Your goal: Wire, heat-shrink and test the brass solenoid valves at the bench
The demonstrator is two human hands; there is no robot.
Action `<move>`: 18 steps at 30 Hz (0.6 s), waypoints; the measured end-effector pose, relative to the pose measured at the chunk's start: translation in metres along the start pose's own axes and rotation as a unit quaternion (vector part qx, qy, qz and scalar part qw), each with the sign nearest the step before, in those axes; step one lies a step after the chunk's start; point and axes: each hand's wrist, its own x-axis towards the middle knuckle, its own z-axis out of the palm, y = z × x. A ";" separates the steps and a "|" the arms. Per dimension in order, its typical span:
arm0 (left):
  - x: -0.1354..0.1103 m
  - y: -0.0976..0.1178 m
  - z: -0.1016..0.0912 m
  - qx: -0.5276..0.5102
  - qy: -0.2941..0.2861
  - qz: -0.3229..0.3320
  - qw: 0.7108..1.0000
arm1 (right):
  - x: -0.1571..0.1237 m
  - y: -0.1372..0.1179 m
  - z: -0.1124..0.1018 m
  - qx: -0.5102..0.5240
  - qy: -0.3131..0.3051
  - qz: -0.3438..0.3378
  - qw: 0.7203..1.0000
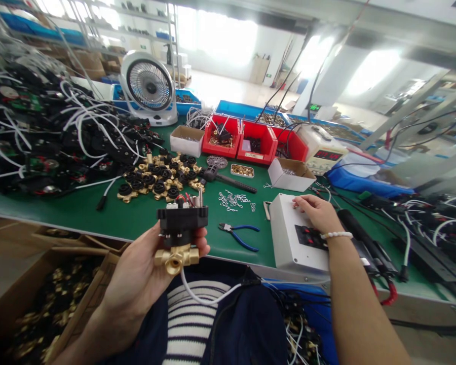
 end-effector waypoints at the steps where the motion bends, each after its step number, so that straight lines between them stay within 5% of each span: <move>1: 0.000 0.000 0.000 0.000 0.002 0.001 1.000 | 0.000 0.000 0.000 0.000 0.000 0.000 1.000; 13: 0.000 0.000 0.000 -0.012 0.004 -0.011 1.000 | 0.001 0.001 0.003 -0.002 0.015 0.012 1.000; 18: 0.001 0.005 -0.006 -0.140 -0.103 -0.060 0.983 | 0.004 -0.002 0.004 0.007 -0.013 -0.009 1.000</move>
